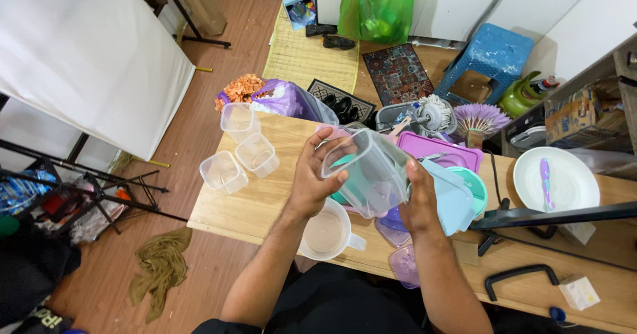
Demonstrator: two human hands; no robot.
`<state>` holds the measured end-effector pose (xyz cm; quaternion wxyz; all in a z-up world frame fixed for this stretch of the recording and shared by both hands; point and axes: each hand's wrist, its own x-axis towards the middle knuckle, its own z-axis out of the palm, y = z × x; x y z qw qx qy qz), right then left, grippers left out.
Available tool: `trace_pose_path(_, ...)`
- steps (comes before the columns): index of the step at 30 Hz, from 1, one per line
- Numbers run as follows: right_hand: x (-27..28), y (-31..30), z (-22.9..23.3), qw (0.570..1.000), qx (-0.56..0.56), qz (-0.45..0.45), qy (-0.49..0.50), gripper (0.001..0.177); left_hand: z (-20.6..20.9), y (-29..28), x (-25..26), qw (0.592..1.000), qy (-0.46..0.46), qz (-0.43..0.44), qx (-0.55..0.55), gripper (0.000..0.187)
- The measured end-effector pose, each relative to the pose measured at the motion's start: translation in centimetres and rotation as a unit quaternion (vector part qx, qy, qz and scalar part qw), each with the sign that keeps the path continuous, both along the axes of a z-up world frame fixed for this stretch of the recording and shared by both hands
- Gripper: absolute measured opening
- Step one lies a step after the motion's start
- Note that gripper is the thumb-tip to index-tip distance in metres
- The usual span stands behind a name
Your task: The person opens and closes several plastic containers on a wooden table, wiping them with a cloth and stacking them with their lids. The person handles multiple containers one at a time, wiping each before placing it aside.
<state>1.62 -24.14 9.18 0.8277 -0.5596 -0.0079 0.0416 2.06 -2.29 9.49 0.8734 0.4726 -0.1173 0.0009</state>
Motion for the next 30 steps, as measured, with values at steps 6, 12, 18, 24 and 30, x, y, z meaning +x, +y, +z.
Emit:
trace_pose_path(6, -3.7, 2.8, 1.6, 0.949, -0.236, -0.093, -0.186, 0.058, 0.0, 1.4, 1.0, 0.998, 0.034, 0.049, 0.003, 0.088)
trace_pose_path(12, -5.2, 7.7, 3.3, 0.903, -0.318, -0.112, -0.267, 0.061, 2.6, 3.2, 0.3, 0.982, -0.013, 0.085, 0.166, 0.089)
trace_pose_path(18, -4.3, 11.3, 3.6, 0.971, -0.126, -0.096, -0.182, 0.068, 5.1, 5.0, -1.1, 0.938, -0.102, 0.114, 0.310, 0.097)
trace_pose_path(24, -1.8, 11.2, 4.6, 0.994, -0.025, -0.027, -0.101, 0.066, 5.5, 8.9, -1.1, 0.926, -0.166, 0.050, 0.336, 0.100)
trace_pose_path(30, -0.5, 12.9, 3.8, 0.996, 0.082, 0.019, -0.014, 0.063, 3.8, 12.0, -0.6, 0.971, -0.135, -0.095, 0.173, 0.102)
